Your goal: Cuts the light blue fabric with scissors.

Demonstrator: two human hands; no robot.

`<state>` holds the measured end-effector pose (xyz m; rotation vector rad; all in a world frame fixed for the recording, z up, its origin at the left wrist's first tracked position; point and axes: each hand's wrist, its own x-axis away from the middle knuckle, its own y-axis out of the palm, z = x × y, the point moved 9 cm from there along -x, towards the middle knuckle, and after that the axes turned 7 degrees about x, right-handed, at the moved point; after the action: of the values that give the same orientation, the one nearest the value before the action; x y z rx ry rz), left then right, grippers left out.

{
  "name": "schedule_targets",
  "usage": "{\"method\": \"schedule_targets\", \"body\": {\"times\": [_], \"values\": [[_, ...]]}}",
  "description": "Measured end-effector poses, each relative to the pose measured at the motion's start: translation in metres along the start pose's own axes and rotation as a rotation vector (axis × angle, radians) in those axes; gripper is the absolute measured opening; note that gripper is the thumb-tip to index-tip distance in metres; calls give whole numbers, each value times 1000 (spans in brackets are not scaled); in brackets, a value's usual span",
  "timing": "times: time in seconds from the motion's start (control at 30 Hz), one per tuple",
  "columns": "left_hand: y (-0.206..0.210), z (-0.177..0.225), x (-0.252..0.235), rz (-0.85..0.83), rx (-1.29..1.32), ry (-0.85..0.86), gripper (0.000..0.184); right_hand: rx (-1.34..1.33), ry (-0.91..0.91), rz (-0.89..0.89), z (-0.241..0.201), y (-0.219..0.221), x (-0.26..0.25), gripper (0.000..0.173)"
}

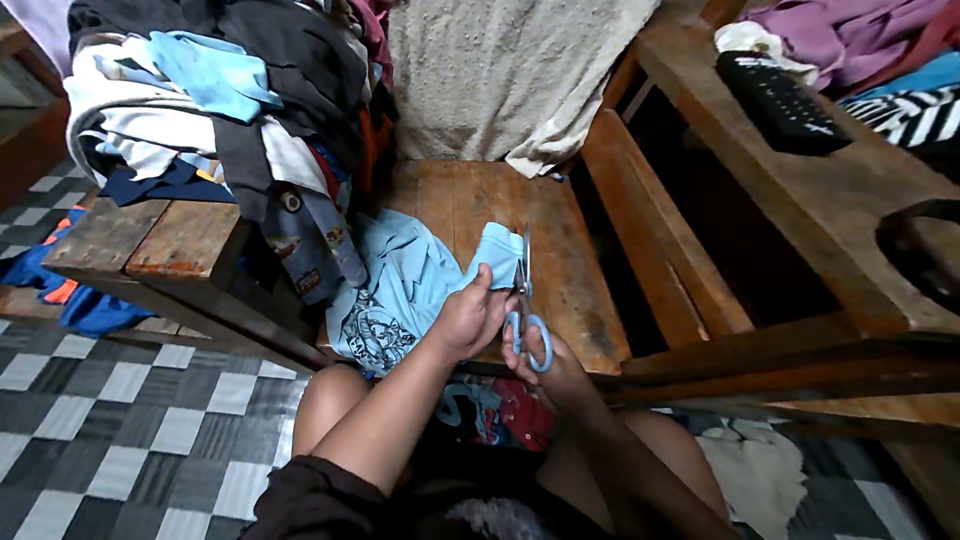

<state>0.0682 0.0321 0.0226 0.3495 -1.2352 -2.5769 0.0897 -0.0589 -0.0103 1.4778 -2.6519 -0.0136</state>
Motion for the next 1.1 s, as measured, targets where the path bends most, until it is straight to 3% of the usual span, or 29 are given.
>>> {"method": "schedule_targets", "body": {"times": [0.13, 0.4, 0.5, 0.6, 0.67, 0.77, 0.97, 1.1], "values": [[-1, 0, 0, -9, 4, 12, 60, 38, -24, -23, -1, 0, -1, 36], [2, -2, 1, -7, -64, -19, 61, 35, -50, 40, -4, -6, -2, 21], [-8, 9, 1, 161, -9, 81, 52, 24, -20, 50, -3, -5, -1, 17], [-33, 28, 5, 503, 17, 201, 27, 60, 40, 22, 0, -3, 1, 17], [-45, 36, 9, 612, -10, 204, 9, 86, 74, -7, 2, -1, 3, 17], [-44, 48, 11, 565, -60, 157, 12, 123, 54, -92, 4, 0, 6, 20], [-33, 66, 16, 363, -179, 51, 25, 157, 44, -257, 3, 0, 11, 46], [-30, 70, 21, 308, -220, -12, 27, 152, 34, -306, 1, 3, 12, 45]]}}
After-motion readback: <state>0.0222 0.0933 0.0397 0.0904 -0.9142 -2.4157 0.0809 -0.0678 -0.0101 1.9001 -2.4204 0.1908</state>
